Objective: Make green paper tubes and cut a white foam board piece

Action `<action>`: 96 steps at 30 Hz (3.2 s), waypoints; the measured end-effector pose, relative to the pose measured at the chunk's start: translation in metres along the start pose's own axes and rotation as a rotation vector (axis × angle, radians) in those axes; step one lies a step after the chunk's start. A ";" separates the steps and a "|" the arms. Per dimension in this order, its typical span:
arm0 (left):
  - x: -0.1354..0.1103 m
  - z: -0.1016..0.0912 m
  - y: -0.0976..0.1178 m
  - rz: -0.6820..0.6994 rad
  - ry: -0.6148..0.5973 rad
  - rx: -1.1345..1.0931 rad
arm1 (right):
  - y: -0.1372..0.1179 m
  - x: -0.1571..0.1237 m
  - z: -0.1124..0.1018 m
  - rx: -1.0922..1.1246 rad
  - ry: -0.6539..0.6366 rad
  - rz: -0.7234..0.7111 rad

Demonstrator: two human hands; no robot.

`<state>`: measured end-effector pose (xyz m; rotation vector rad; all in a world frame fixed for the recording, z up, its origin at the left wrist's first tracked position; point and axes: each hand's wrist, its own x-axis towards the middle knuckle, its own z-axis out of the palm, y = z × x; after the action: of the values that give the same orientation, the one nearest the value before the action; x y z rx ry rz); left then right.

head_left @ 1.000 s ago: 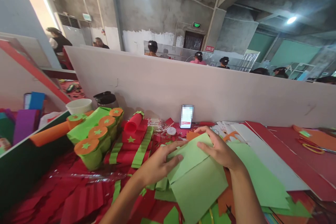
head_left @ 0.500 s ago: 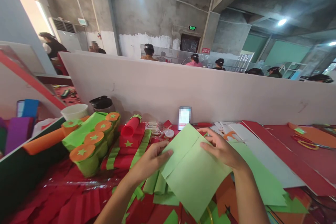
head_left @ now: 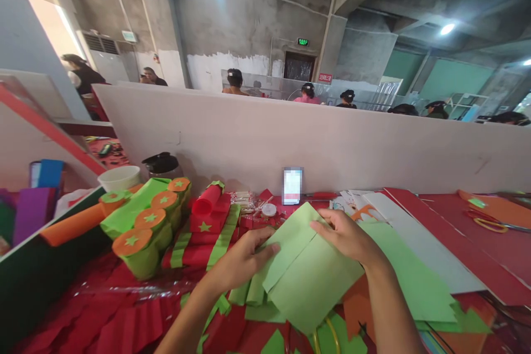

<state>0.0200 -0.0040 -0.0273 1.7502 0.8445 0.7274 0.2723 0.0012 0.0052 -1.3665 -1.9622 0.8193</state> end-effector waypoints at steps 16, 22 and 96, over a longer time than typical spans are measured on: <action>-0.002 0.018 0.004 -0.088 -0.126 -0.250 | -0.012 -0.004 0.003 0.095 -0.102 0.006; -0.004 0.015 -0.007 -0.193 -0.214 -0.185 | -0.016 -0.005 0.004 0.096 -0.155 -0.011; 0.000 -0.024 -0.024 0.087 0.771 0.317 | 0.019 -0.090 0.110 -0.733 -0.333 0.381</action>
<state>-0.0044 0.0143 -0.0429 1.7902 1.4644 1.4334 0.2249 -0.0947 -0.0902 -2.1910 -2.4316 0.5166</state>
